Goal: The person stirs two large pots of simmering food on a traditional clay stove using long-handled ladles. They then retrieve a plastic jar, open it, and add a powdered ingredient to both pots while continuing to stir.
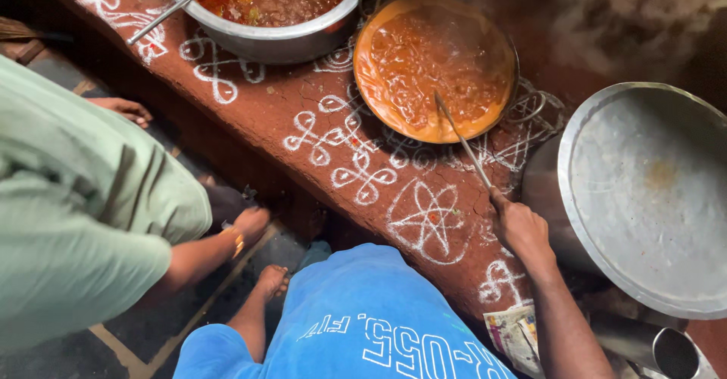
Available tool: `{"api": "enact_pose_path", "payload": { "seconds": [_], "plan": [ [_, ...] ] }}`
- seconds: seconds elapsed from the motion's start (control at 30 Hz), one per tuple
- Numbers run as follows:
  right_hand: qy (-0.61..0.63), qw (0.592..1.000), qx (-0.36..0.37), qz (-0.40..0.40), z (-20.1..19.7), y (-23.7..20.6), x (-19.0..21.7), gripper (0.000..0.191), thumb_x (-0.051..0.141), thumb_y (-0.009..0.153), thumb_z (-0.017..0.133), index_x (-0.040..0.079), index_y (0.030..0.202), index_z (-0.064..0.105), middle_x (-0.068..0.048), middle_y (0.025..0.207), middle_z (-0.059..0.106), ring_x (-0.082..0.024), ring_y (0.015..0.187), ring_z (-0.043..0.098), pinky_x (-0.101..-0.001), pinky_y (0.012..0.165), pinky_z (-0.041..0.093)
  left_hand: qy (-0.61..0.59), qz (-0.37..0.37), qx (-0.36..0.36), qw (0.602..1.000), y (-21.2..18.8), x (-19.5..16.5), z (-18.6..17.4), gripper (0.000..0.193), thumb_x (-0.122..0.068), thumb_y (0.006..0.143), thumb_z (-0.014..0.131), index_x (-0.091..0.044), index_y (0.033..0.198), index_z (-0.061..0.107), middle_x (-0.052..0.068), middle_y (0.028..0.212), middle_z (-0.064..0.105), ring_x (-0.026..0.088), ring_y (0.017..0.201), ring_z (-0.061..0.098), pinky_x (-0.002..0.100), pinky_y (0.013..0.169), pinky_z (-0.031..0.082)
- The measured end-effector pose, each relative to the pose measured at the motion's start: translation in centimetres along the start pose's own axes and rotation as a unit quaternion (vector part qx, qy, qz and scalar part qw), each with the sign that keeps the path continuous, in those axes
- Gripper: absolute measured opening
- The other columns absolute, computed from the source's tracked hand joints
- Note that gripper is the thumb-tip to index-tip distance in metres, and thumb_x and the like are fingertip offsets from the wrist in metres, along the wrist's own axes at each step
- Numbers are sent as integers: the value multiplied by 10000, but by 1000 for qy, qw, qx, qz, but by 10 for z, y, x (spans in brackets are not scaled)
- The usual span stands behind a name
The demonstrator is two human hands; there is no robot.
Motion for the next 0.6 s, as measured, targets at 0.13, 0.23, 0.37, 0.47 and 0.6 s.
{"api": "enact_pose_path", "payload": {
  "seconds": [0.13, 0.23, 0.37, 0.47, 0.6],
  "plan": [
    [14, 1000, -24, -10, 15, 17, -7, 594, 277, 908, 624, 312, 1491, 514, -210, 1074, 724, -414, 961, 709, -540, 825, 557, -7, 0, 7, 1000, 2, -8, -2, 295, -307, 1028, 579, -33, 1045, 684, 90, 809, 677, 191, 580, 592, 354, 457, 447],
    [15, 999, -36, -4, 27, 32, -9, 604, 237, 913, 606, 311, 1504, 508, -219, 1066, 721, -422, 954, 705, -539, 832, 552, 5, -3, -11, 1000, 2, -15, -5, 262, -296, 1019, 591, -55, 1055, 686, 89, 829, 699, 203, 592, 620, 364, 471, 464],
    [15, 999, -51, 7, 43, 53, -13, 603, 211, 914, 591, 310, 1503, 509, -223, 1064, 719, -423, 958, 703, -540, 838, 549, 25, -9, -14, 1000, 3, -25, -9, 291, -310, 1018, 599, -41, 1068, 698, 86, 855, 718, 200, 600, 645, 364, 485, 493],
    [27, 996, -88, -6, 56, 66, -19, 611, 188, 916, 579, 305, 1511, 509, -241, 1062, 707, -441, 925, 702, -547, 834, 547, 26, -4, -22, 999, 4, -29, -11, 273, -307, 1013, 605, -54, 1080, 685, 92, 868, 725, 208, 605, 648, 376, 494, 502],
    [35, 992, -123, -4, 73, 78, -26, 555, 177, 961, 555, 293, 1503, 535, -252, 1059, 709, -463, 928, 700, -563, 850, 548, 32, -4, -29, 999, 2, -32, -13, 278, -313, 1012, 601, -62, 1081, 697, 88, 880, 736, 202, 613, 665, 379, 502, 513]
  ]
}}
Point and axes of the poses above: each hand's wrist, its own y-axis towards the middle knuckle, its own z-axis out of the palm, x = y × z, the point moved 1 cm from there along y, towards the middle knuckle
